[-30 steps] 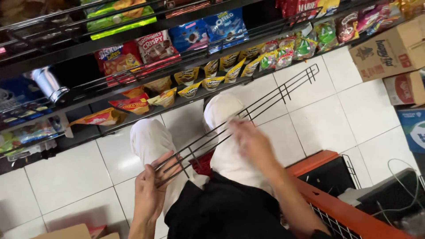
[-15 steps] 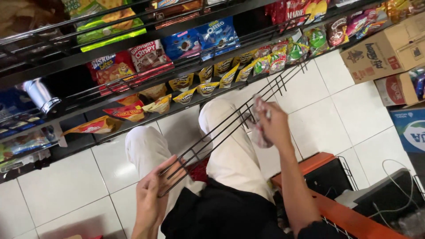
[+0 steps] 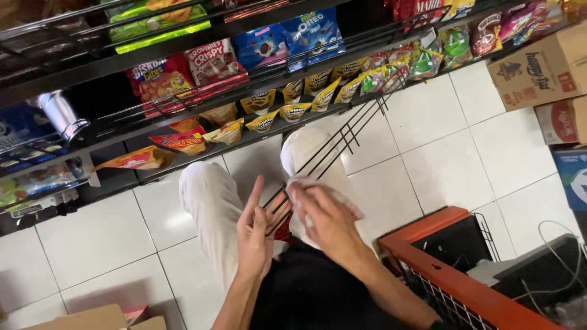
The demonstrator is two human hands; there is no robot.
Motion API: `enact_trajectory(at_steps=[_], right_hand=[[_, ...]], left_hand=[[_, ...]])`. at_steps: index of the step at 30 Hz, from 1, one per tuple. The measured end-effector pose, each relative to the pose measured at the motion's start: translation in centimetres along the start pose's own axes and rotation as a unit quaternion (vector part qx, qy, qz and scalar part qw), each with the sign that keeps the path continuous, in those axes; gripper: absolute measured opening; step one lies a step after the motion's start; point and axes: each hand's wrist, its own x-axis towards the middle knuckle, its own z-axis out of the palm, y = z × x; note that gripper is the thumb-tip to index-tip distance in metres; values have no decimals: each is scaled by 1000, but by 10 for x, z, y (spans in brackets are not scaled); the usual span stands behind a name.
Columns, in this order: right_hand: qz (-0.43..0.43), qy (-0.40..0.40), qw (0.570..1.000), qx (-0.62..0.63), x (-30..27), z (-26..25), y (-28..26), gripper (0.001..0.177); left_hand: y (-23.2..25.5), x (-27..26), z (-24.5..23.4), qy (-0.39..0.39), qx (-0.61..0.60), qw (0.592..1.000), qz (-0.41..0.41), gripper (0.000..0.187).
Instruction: Scanning snack products, wiping them down, cleaning a shelf rack, and stocking the snacks onto the shelf in a grocery store.
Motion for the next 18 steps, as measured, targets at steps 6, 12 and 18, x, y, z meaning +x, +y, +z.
enact_trajectory(at_steps=[6, 12, 18], right_hand=[[-5, -41, 996, 74, -2, 8, 17, 64], [-45, 20, 998, 27, -14, 17, -17, 51], [-76, -28, 993, 82, -28, 21, -19, 44]], left_hand=[[-12, -1, -8, 9, 2, 1000, 17, 83], [-15, 3, 0, 21, 8, 1000, 2, 79], [-25, 0, -7, 51, 53, 997, 10, 76]])
